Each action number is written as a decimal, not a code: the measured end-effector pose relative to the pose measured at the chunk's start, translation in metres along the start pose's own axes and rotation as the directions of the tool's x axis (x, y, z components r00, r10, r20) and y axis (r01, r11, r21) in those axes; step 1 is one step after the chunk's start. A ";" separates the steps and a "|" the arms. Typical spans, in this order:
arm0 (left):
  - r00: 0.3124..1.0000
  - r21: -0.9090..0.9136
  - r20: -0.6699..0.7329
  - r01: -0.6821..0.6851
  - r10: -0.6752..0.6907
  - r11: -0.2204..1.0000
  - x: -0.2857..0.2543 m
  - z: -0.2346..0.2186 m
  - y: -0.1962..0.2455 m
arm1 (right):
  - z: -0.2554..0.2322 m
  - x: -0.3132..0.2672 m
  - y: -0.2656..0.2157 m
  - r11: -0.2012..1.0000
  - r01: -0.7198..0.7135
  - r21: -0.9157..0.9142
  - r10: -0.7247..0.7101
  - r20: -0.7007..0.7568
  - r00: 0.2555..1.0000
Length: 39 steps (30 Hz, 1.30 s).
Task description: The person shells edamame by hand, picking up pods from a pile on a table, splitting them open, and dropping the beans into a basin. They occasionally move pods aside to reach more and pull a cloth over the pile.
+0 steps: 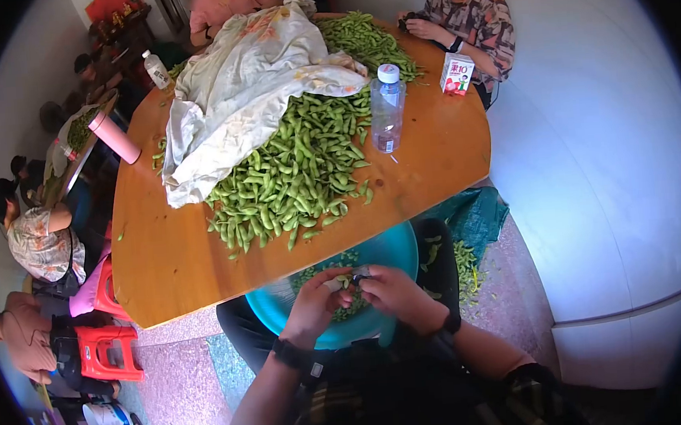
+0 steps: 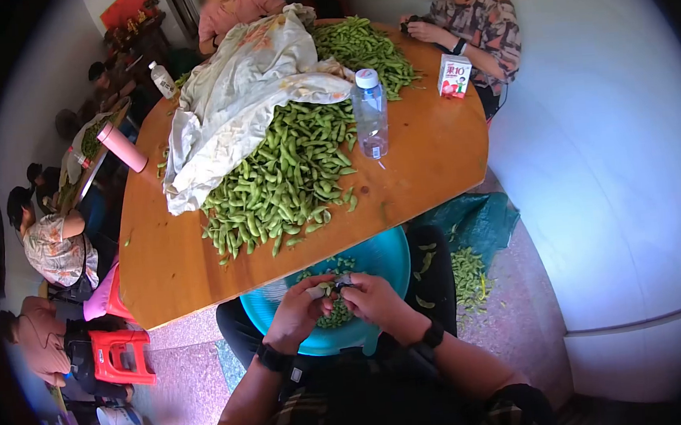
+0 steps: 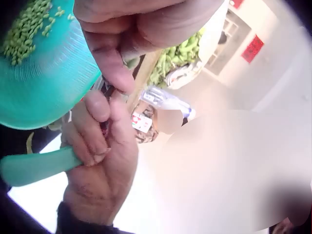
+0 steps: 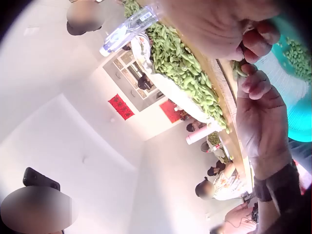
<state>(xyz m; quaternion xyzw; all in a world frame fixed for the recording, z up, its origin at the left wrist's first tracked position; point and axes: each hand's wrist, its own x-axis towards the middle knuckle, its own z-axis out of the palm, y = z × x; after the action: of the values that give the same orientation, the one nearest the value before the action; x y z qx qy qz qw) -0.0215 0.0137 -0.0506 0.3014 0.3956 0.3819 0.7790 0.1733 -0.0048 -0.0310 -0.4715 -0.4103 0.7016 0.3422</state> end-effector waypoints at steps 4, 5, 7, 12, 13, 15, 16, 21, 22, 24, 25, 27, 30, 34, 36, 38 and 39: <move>1.000 -0.018 -0.016 -0.014 0.014 1.000 -0.004 0.015 0.003 | -0.005 0.008 0.002 0.947 0.162 -0.276 -0.177 -0.032 0.984; 1.000 -0.020 -0.021 -0.013 0.013 1.000 -0.002 0.014 0.002 | -0.002 0.008 0.003 0.948 0.159 -0.275 -0.173 -0.028 0.984; 0.988 0.225 -0.002 -0.148 0.152 0.963 0.002 0.010 -0.004 | 0.003 0.008 0.004 0.917 0.252 -0.310 -0.279 -0.044 0.959; 0.968 0.275 -0.063 -0.218 0.243 0.937 0.004 0.009 -0.013 | 0.006 0.014 0.017 0.905 0.258 -0.338 -0.311 -0.113 0.944; 0.955 0.253 -0.134 -0.227 0.266 0.941 0.004 0.010 -0.015 | 0.009 0.014 0.018 0.868 0.310 -0.389 -0.390 -0.145 0.909; 0.956 0.362 -0.140 -0.193 0.258 0.912 0.003 0.007 -0.019 | 0.014 0.015 0.019 0.772 0.413 -0.484 -0.528 -0.125 0.840; 0.958 0.467 -0.144 -0.155 0.247 0.871 0.003 0.007 -0.021 | 0.016 0.015 0.019 0.655 0.497 -0.570 -0.653 -0.095 0.752; 0.950 0.473 -0.038 -0.255 0.309 0.843 -0.002 0.006 -0.017 | 0.020 0.014 0.015 0.880 0.395 -0.265 -0.439 -0.132 0.889; 0.938 0.546 0.002 -0.291 0.346 0.786 -0.002 0.006 -0.018 | 0.018 0.013 0.015 0.972 0.226 -0.059 -0.232 -0.123 0.965; 0.942 0.605 -0.043 -0.241 0.334 0.759 -0.004 0.008 -0.017 | 0.012 0.012 0.017 0.963 0.226 -0.144 -0.242 -0.099 0.965; 0.942 0.660 -0.089 -0.188 0.324 0.727 -0.006 0.009 -0.016 | 0.012 0.012 0.018 0.947 0.228 -0.228 -0.249 -0.071 0.966; 0.959 0.578 -0.097 -0.163 0.265 0.799 -0.008 0.011 -0.012 | 0.014 0.009 0.014 0.889 0.326 -0.321 -0.363 -0.060 0.930; 0.977 0.454 -0.098 -0.126 0.190 0.882 -0.011 0.016 -0.010 | 0.021 0.004 0.013 0.778 0.459 -0.429 -0.528 -0.051 0.847; 0.980 0.242 -0.113 -0.134 0.165 0.961 -0.009 0.015 -0.012 | 0.022 0.004 0.016 0.692 0.518 -0.503 -0.617 -0.037 0.786; 0.982 0.254 -0.099 -0.128 0.158 0.959 -0.009 0.013 -0.012 | 0.023 0.003 0.017 0.713 0.509 -0.483 -0.601 -0.045 0.798; 0.985 0.267 -0.080 -0.126 0.152 0.955 -0.006 0.008 -0.014 | 0.022 0.002 0.016 0.730 0.501 -0.464 -0.589 -0.057 0.806; 0.986 0.229 -0.084 -0.121 0.143 0.966 -0.003 0.005 -0.017 | 0.021 0.003 0.017 0.734 0.489 -0.471 -0.577 -0.054 0.815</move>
<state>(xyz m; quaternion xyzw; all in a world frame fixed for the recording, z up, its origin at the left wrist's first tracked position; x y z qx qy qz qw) -0.0126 0.0013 -0.0600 0.3931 0.4533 0.4007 0.6924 0.1514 -0.0145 -0.0426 -0.4643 -0.6388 0.4129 0.4537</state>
